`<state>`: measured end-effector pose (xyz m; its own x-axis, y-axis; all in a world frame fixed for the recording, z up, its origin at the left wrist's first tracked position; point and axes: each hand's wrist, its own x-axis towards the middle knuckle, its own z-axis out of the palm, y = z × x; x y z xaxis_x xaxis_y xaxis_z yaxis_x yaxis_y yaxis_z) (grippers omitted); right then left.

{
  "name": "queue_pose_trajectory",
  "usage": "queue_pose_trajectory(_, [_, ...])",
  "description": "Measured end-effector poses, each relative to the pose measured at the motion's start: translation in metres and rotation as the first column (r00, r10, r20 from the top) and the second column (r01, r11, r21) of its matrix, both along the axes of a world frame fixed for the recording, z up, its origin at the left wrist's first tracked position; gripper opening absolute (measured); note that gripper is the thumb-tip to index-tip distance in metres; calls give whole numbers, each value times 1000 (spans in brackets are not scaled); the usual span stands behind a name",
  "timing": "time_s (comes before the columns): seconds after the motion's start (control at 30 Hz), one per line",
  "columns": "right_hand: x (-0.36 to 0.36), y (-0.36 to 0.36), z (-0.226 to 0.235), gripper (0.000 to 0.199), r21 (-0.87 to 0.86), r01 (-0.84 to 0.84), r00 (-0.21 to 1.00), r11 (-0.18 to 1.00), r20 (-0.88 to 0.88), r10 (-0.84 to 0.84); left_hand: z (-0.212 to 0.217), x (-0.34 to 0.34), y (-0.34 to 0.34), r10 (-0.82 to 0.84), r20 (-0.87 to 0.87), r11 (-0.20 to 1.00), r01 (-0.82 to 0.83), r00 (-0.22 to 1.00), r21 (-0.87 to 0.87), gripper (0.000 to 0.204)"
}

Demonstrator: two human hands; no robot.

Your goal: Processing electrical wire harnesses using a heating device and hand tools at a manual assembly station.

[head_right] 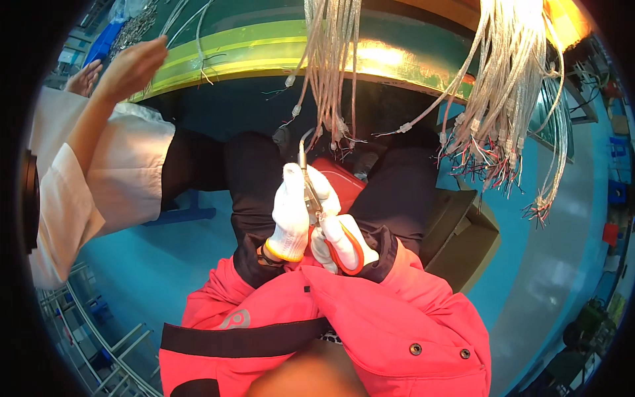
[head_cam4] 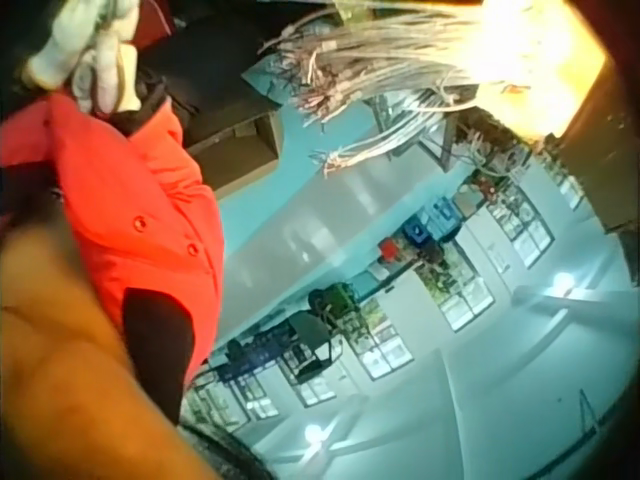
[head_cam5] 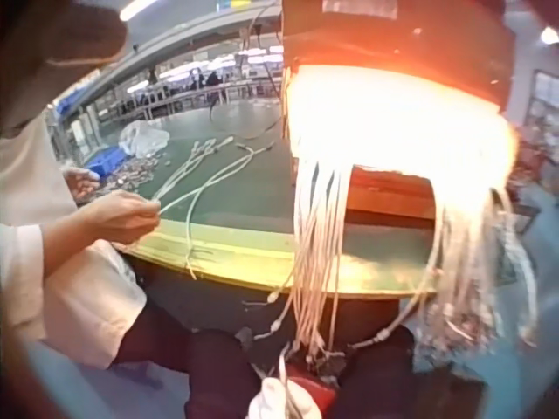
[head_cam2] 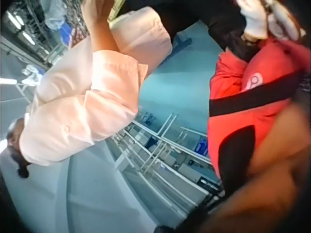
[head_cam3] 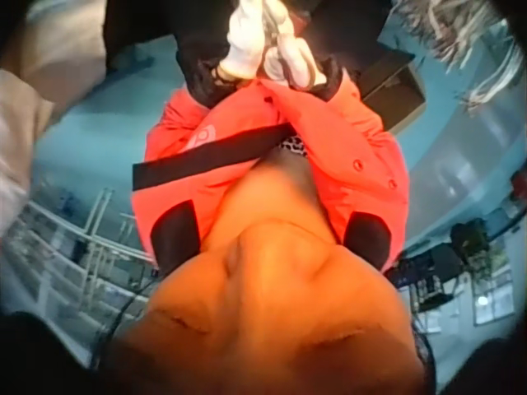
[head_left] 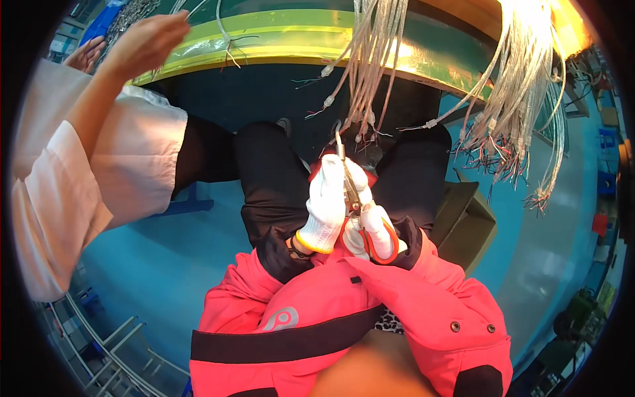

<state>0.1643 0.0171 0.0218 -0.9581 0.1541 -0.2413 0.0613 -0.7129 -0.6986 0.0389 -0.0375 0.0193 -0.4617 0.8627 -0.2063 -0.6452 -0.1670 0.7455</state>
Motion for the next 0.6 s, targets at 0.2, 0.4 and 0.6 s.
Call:
queue_pose_trajectory(0.2, [0,-9,3,57,9,116,993,993,14,-116,3,8,3,58,13,990,-56,998,-131,51])
queue_pose_trajectory(0.4, [-6,-8,12,58,99,112,986,989,112,-123,-13,0,5,-33,64,980,19,997,199,39])
queue_pose_trajectory(0.6, [-7,3,14,59,121,5,999,993,50,-11,-25,-2,1,-28,-16,994,30,999,106,39])
